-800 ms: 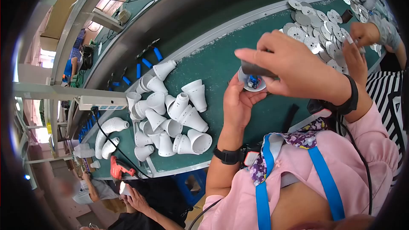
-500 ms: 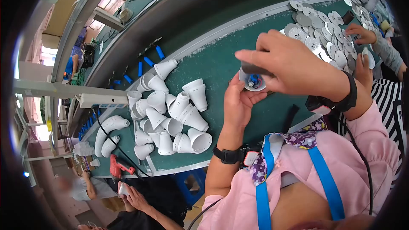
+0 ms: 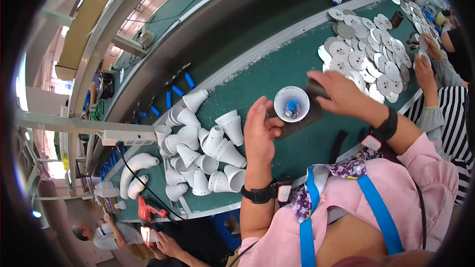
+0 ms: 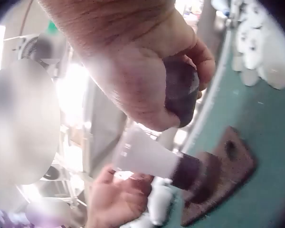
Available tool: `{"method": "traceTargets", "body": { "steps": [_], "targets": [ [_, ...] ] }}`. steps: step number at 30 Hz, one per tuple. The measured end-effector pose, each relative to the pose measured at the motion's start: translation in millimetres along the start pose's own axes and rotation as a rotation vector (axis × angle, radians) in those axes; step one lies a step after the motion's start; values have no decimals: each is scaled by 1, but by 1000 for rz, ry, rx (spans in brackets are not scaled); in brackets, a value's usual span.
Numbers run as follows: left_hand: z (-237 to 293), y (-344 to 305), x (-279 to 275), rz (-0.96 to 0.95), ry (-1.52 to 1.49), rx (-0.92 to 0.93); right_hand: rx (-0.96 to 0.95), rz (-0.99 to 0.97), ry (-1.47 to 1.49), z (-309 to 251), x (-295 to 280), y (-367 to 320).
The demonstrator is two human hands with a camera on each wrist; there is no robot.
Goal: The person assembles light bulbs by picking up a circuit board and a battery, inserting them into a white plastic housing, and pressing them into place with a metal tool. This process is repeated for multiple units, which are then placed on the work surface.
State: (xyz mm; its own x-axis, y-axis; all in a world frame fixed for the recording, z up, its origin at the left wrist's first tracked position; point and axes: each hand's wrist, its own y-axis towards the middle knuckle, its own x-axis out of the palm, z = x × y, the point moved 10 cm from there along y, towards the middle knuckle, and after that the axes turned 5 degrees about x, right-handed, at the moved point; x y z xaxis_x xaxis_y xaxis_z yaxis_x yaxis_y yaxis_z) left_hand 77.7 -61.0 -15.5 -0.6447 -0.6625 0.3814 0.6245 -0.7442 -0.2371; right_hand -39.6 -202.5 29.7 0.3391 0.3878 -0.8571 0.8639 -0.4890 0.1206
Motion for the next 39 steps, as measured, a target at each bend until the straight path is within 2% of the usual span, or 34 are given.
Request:
{"method": "traceTargets", "body": {
  "steps": [1,3,5,7,9,10,11,12,13,14,15,17,18,19,21,22,23,24,25,27,29,30,32,33,34,35,37,39],
  "targets": [
    [10,1,-9,48,13,30,-9,12,6,4,6,-7],
    [31,4,-25,117,32,68,57,-102,-26,14,29,-18],
    [63,12,-43,152,262,87,65,-186,-50,16,33,-17],
    [105,30,-73,220,660,179,79,-265,-79,10,30,-12],
    [143,61,-123,337,1078,333,-160,-30,219,-28,-13,-2],
    [153,74,-144,377,1172,376,-276,-41,333,-49,-24,2],
    [164,87,-156,414,1262,424,-280,-30,337,-60,-25,9],
    [172,101,-158,411,1267,432,-381,-40,317,-80,-24,9],
    [168,119,-162,396,1531,253,-475,-53,300,-96,-22,5],
    [161,134,-168,371,1784,64,-469,-87,242,-98,-2,10],
    [160,144,-164,356,1788,70,-456,-80,241,-93,4,13],
    [145,168,-171,329,1964,-187,-394,122,359,-76,-12,19],
    [140,173,-165,287,1986,-257,-302,237,425,-61,-38,23],
    [136,183,-164,284,1995,-252,-206,334,481,-37,-54,30],
    [122,218,-168,89,2028,5,252,206,937,34,-35,49],
    [119,228,-167,57,2011,88,277,247,912,52,-42,51],
    [87,271,-210,-184,2232,-2,409,222,1018,77,-33,51],
    [95,254,-184,-75,2106,-189,539,191,1124,99,-25,50],
    [105,246,-169,65,2021,-213,560,211,1109,112,-27,50],
    [87,260,-182,65,2015,-193,588,261,1114,131,-28,51],
    [94,262,-175,65,2188,31,617,274,1107,141,-25,55],
    [95,260,-181,140,2147,-151,572,314,971,147,-28,59],
    [99,258,-170,174,2070,-112,506,351,716,153,-31,65],
    [104,253,-165,207,1992,-73,501,344,723,157,-25,66],
    [106,247,-144,117,1959,-99,399,376,304,146,-32,68],
    [106,245,-133,86,1839,-36,281,401,-113,127,-35,71],
    [111,229,-106,35,1552,113,239,592,-326,92,-65,63],
    [121,191,-41,-76,1522,262,115,570,-228,60,-69,56]
  ]
}}
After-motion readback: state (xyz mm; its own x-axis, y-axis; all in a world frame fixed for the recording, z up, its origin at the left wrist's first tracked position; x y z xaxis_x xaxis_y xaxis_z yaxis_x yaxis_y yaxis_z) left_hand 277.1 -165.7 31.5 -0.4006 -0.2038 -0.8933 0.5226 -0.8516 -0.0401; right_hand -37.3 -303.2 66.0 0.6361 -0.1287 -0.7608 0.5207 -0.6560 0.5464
